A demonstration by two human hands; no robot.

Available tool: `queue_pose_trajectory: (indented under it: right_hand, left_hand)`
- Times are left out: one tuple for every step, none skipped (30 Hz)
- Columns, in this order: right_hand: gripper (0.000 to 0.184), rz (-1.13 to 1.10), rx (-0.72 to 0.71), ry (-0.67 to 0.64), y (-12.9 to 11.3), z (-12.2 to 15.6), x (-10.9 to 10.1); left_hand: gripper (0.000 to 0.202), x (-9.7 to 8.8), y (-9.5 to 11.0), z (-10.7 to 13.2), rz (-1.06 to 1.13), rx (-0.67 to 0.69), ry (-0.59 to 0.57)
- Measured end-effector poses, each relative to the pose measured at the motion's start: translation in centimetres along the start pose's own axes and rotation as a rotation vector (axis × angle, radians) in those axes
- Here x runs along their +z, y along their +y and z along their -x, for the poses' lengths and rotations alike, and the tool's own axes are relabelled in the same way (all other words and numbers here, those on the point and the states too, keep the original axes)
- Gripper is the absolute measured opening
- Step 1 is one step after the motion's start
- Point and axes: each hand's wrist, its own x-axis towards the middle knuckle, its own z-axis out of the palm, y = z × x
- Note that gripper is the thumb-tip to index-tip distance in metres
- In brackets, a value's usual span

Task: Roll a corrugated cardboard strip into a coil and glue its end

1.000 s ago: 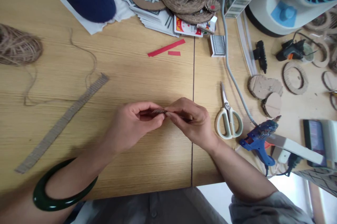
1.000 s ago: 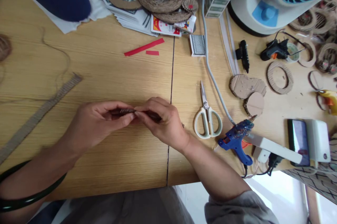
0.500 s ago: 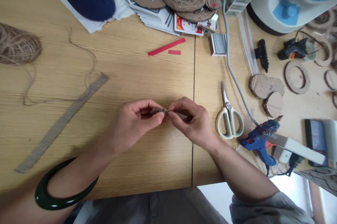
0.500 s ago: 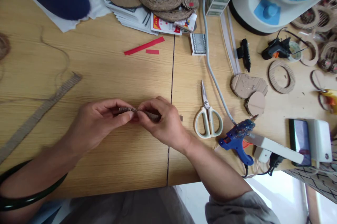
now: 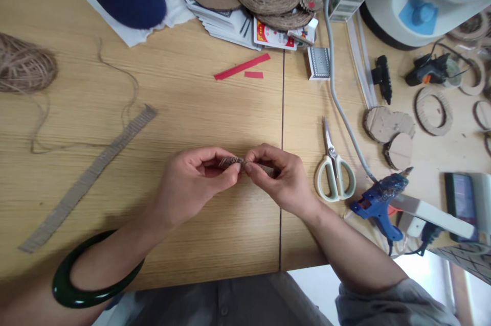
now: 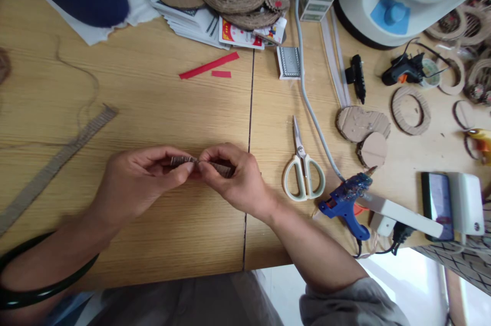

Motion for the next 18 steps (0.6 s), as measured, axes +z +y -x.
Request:
queue_pose_trajectory:
  right_hand:
    - [0.009,0.007,-0.003,0.007,0.02,0.02,0.03]
    - [0.009,0.014,-0.008,0.014,0.05,0.05,0.07]
    - [0.009,0.016,-0.014,0.021,0.07,0.08,0.12]
    - [0.009,0.012,-0.022,0.029,0.1,0.12,0.17]
    - [0.009,0.003,-0.026,0.037,0.13,0.15,0.23]
    - [0.008,-0.009,-0.026,0.048,0.16,0.19,0.3]
    - [0.008,-0.022,-0.019,0.058,0.19,0.22,0.36]
    - [0.008,-0.034,-0.008,0.065,0.22,0.24,0.41]
    - [0.008,-0.044,0.005,0.068,0.25,0.26,0.44]
    - [0.009,-0.054,0.017,0.069,0.27,0.26,0.47]
    - [0.01,-0.064,0.026,0.068,0.3,0.25,0.48]
    - [0.013,-0.075,0.033,0.066,0.33,0.23,0.48]
    - [0.016,-0.086,0.038,0.064,0.36,0.2,0.48]
    - [0.019,-0.095,0.044,0.064,0.38,0.16,0.47]
    - [0.022,-0.103,0.049,0.063,0.39,0.13,0.47]
    - [0.024,-0.109,0.052,0.062,0.39,0.09,0.46]
    - [0.025,-0.112,0.053,0.061,0.38,0.07,0.47]
    - [0.026,-0.111,0.053,0.061,0.36,0.05,0.48]
  left_hand:
    - [0.003,0.03,-0.06,0.05,0.0,-0.002,0.005]
    - [0.003,0.05,-0.11,0.09,-0.002,-0.003,0.009]
    - [0.003,0.07,-0.15,0.13,-0.007,0.0,0.016]
    - [0.003,0.1,-0.19,0.16,-0.014,0.007,0.022]
    - [0.003,0.12,-0.23,0.2,-0.021,0.017,0.023]
    - [0.003,0.14,-0.28,0.23,-0.029,0.026,0.024]
    - [0.002,0.15,-0.34,0.27,-0.035,0.034,0.027]
    - [0.002,0.16,-0.4,0.3,-0.04,0.039,0.029]
    - [0.002,0.16,-0.46,0.34,-0.047,0.045,0.031]
    - [0.003,0.16,-0.51,0.37,-0.056,0.049,0.032]
    - [0.005,0.16,-0.54,0.4,-0.064,0.055,0.034]
    - [0.006,0.16,-0.55,0.43,-0.073,0.064,0.036]
    - [0.006,0.17,-0.54,0.44,-0.082,0.075,0.039]
    - [0.006,0.17,-0.52,0.45,-0.094,0.086,0.044]
    - [0.006,0.16,-0.49,0.45,-0.106,0.098,0.05]
    - [0.006,0.16,-0.45,0.44,-0.119,0.109,0.054]
    - [0.006,0.15,-0.43,0.44,-0.131,0.123,0.056]
    - [0.006,0.13,-0.41,0.44,-0.142,0.136,0.053]
